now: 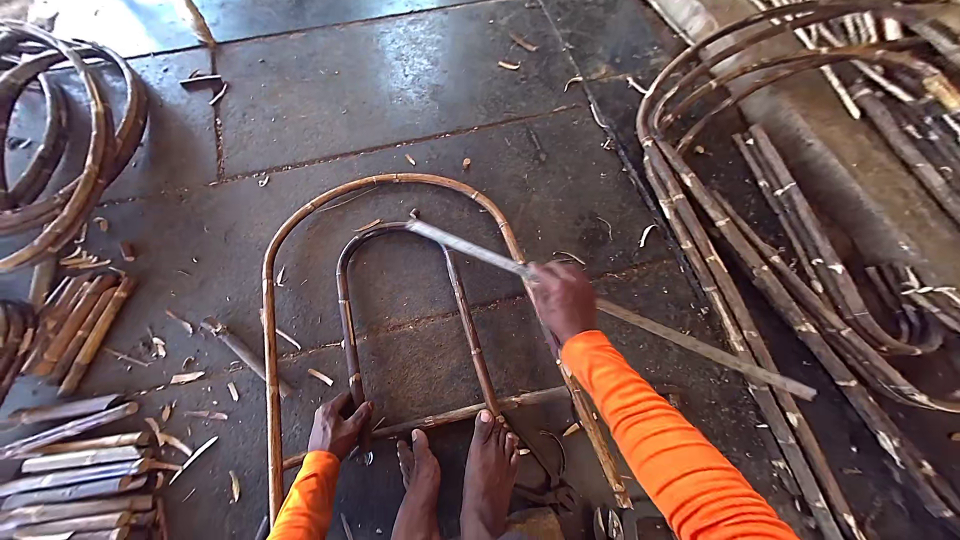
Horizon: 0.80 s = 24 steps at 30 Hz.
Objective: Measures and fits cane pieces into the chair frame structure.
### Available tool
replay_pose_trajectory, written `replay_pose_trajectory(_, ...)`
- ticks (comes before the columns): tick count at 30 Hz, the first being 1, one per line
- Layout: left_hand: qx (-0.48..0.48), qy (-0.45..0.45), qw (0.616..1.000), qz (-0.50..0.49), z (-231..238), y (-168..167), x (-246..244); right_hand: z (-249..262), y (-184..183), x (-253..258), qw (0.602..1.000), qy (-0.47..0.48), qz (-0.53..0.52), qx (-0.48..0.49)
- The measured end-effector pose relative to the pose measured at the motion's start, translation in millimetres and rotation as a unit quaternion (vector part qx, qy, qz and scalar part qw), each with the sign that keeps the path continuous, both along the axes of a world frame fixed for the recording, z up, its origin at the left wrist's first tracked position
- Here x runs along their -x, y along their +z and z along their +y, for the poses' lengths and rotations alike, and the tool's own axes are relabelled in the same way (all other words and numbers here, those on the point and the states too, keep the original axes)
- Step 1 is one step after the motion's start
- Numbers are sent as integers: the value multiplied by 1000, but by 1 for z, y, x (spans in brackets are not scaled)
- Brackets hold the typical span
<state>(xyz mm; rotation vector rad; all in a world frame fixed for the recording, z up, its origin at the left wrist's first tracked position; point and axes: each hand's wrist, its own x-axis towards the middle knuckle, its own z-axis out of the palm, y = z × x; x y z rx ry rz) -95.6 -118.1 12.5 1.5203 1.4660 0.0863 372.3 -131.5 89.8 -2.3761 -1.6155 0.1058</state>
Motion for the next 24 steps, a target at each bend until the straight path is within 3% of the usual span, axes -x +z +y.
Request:
replay_pose_trajectory(3,-7,0,1000,-2,1,3,-1,-25,4,-17,999,-38,7,-18)
replay_pose_trajectory(6,-9,-1,1000,-10,1,0,3,-55,-8,32,993,-5,118,-4)
replay_pose_trajectory(8,-10,-5,1000,-13,3,-4,4,-71,-31,71,968,20,239,70)
replay_pose_trajectory(11,-9,0,1000,-16,3,-6,6,-84,-57,100,912,-38,382,145)
replay_pose_trajectory(14,-15,-2,1000,-13,3,-4,4,-84,-62,101,907,-50,389,153)
replay_pose_trajectory(24,-10,1,1000,-18,5,0,1,-85,-64,112,942,-32,297,149)
